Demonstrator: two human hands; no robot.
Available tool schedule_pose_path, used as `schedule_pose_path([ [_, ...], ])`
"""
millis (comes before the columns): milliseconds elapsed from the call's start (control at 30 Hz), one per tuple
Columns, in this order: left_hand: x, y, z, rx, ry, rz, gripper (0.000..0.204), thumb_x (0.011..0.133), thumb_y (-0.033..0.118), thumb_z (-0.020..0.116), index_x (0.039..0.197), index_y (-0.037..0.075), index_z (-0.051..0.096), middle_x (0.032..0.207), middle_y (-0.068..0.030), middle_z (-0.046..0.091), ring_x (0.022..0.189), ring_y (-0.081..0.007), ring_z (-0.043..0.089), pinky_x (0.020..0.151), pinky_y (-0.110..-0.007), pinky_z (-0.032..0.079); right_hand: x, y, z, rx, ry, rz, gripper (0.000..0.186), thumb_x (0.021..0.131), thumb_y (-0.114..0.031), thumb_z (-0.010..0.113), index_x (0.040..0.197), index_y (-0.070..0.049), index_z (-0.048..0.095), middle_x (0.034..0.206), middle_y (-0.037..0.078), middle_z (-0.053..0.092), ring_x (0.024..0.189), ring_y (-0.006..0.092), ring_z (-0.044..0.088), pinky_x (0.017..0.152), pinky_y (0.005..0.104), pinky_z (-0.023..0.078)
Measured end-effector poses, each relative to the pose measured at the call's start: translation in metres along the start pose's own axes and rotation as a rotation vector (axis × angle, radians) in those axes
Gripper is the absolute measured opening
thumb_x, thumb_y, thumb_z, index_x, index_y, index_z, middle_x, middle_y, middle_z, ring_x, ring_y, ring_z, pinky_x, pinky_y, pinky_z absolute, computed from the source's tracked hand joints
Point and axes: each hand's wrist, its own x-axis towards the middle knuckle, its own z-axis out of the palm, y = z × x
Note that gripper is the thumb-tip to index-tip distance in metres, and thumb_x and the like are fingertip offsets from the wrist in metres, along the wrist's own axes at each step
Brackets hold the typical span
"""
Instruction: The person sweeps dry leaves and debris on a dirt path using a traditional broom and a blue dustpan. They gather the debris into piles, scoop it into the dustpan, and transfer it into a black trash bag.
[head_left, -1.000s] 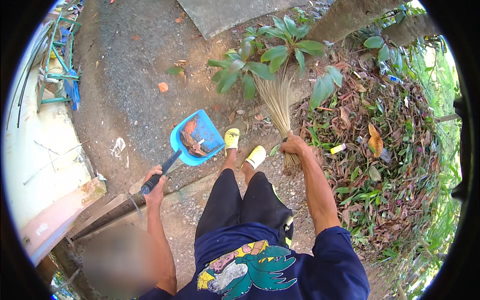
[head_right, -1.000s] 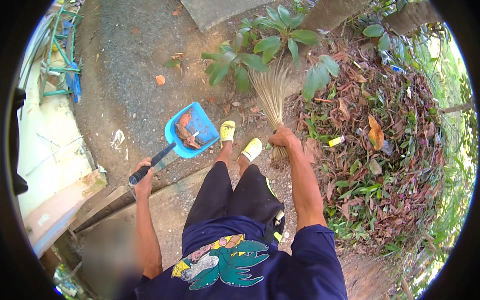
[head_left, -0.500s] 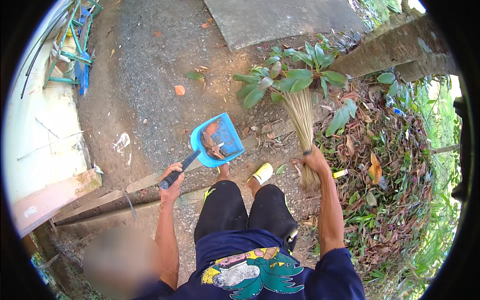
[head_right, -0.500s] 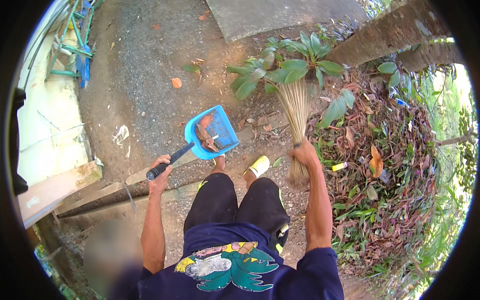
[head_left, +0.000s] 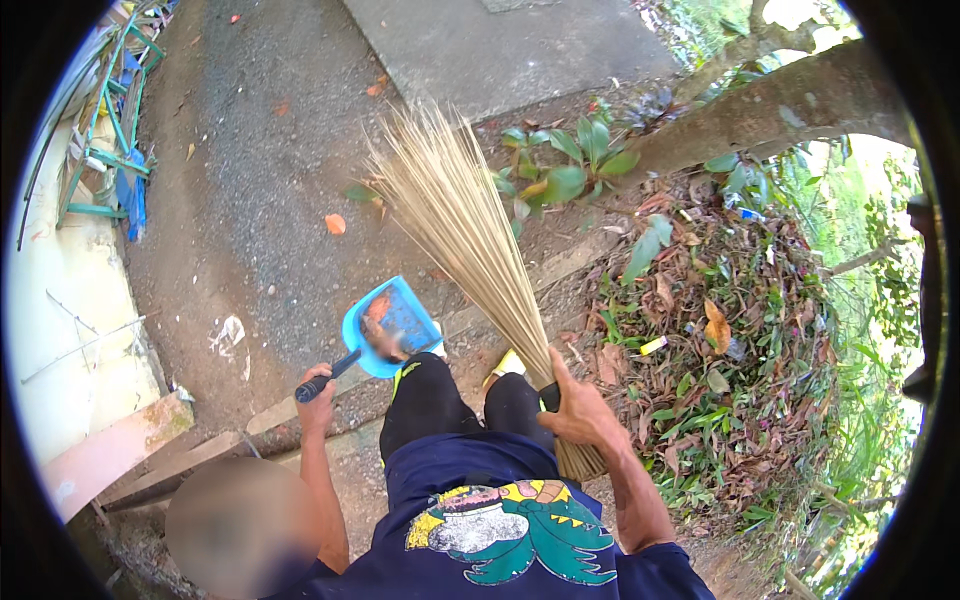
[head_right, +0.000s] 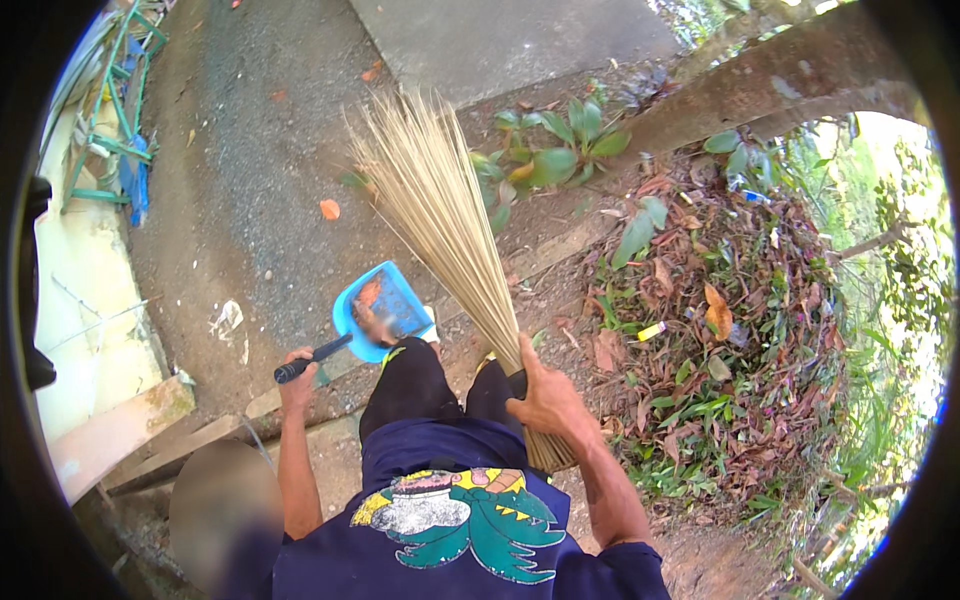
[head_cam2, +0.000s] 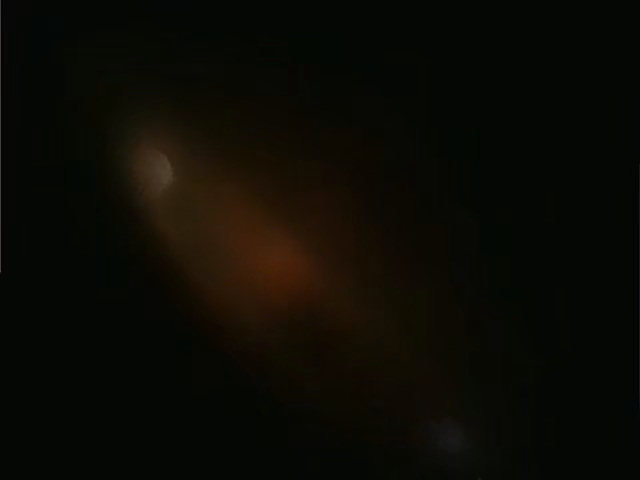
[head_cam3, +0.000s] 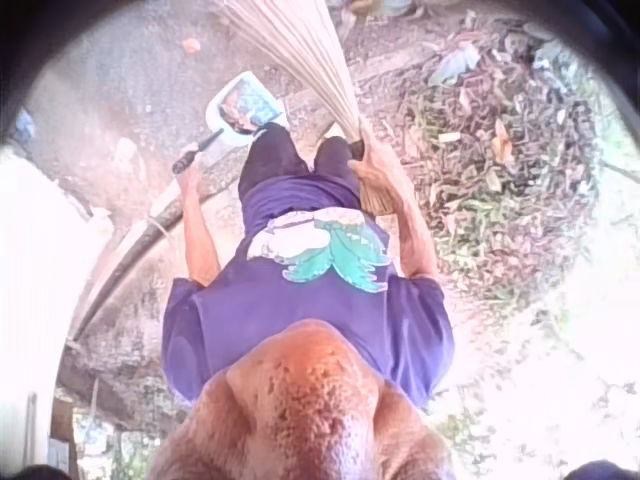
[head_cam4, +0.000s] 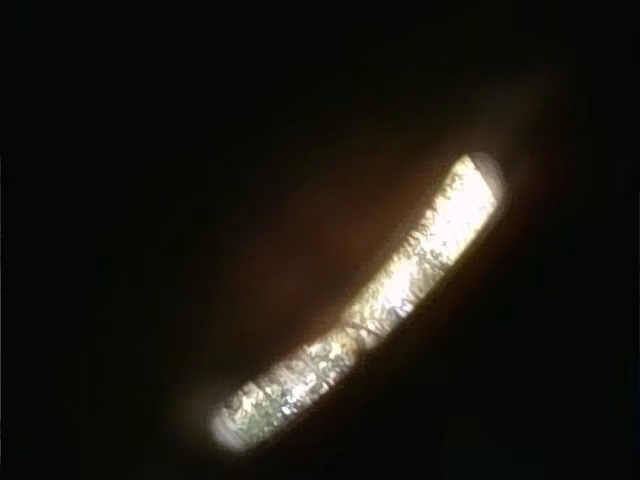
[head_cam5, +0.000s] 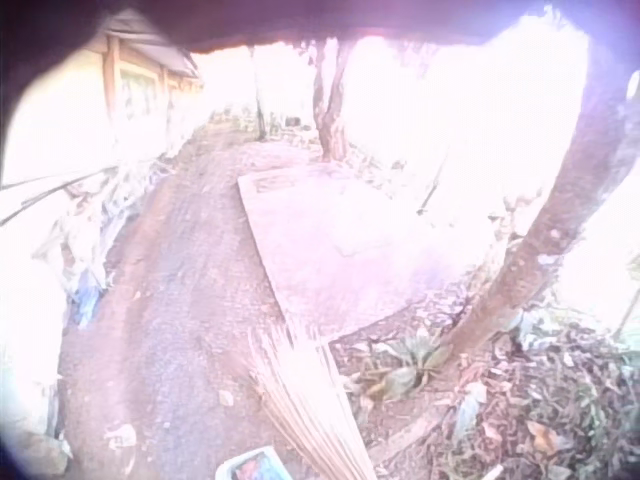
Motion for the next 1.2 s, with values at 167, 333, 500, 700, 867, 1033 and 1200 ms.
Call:
schedule_pose_path([
  [167, 0.024, -0.004, -0.01, -0.075, 0.013, 0.049, 0.022, 0.077, -0.009, 0.066, 0.095, 0.004, 0.065, 0.111, -0.0077, 0.068, 0.105, -0.0186, 0.063, 0.095, -0.034, 0.047, -0.027, 0.025, -0.002, 0.058, 0.033, 0.088, 0.108, 0.077, -0.026, 0.073, 0.164, -0.002, 0.014, 0.115, 0.037, 0.067, 0.107, 0.0489, 0.068, 0.097, 0.0494, 0.052],
  [333, 0.045, -0.006, -0.015, 0.034, 0.03, 0.109, 0.019, 0.078, -0.006, 0.066, 0.095, 0.003, 0.065, 0.108, -0.0077, 0.07, 0.102, -0.0181, 0.064, 0.092, -0.033, 0.049, -0.067, 0.074, 0.003, 0.128, 0.092, 0.145, 0.09, 0.073, -0.03, 0.078, 0.147, 0.004, 0.04, 0.112, 0.031, 0.069, 0.105, 0.0438, 0.068, 0.093, 0.0488, 0.051],
  [500, 0.068, 0.008, -0.004, -0.01, -0.03, 0.145, 0.02, 0.077, -0.004, 0.068, 0.096, 0.004, 0.067, 0.109, -0.0085, 0.071, 0.103, -0.0187, 0.065, 0.091, -0.034, 0.05, -0.07, 0.045, 0.011, 0.147, 0.108, 0.109, 0.063, 0.073, -0.032, 0.078, 0.119, 0.004, 0.055, 0.096, 0.027, 0.071, 0.091, 0.0392, 0.07, 0.084, 0.0444, 0.054],
  [700, 0.091, 0.022, 0.003, 0.021, -0.082, 0.15, 0.02, 0.078, -0.005, 0.067, 0.096, 0.003, 0.068, 0.109, -0.0081, 0.071, 0.103, -0.0206, 0.066, 0.094, -0.036, 0.051, -0.034, 0.015, 0.002, 0.029, 0.307, -0.09, 0.068, 0.072, -0.029, 0.078, 0.125, 0.003, 0.051, 0.097, 0.031, 0.07, 0.096, 0.0461, 0.069, 0.085, 0.0481, 0.053],
  [867, 0.099, 0.033, 0.037, 0.032, -0.045, 0.107, 0.02, 0.077, -0.007, 0.066, 0.095, 0.003, 0.067, 0.107, -0.009, 0.071, 0.102, -0.0213, 0.067, 0.094, -0.035, 0.05, 0.072, 0.021, -0.066, 0.048, 0.213, -0.102, 0.055, 0.066, -0.024, 0.08, 0.111, 0.001, 0.06, 0.097, 0.026, 0.071, 0.094, 0.0426, 0.069, 0.085, 0.0466, 0.053],
  [1033, 0.122, 0.052, 0.087, 0.047, -0.028, 0.128, 0.02, 0.077, -0.007, 0.066, 0.094, 0.003, 0.066, 0.105, -0.0105, 0.071, 0.103, -0.0229, 0.067, 0.095, -0.037, 0.051, 0.234, 0.034, -0.141, -0.092, 0.282, -0.226, 0.048, 0.062, -0.019, 0.081, 0.102, 0.001, 0.064, 0.098, 0.022, 0.068, 0.095, 0.0394, 0.066, 0.087, 0.045, 0.052],
  [1200, 0.135, 0.082, 0.139, 0.064, 0.052, 0.054, 0.021, 0.077, -0.007, 0.069, 0.095, 0.003, 0.064, 0.107, -0.0115, 0.071, 0.106, -0.024, 0.068, 0.099, -0.037, 0.05, 0.452, 0.049, -0.223, -0.249, 0.256, -0.249, 0.054, 0.06, -0.023, 0.082, 0.106, -0.002, 0.065, 0.107, 0.02, 0.068, 0.109, 0.0396, 0.063, 0.094, 0.0474, 0.051],
])
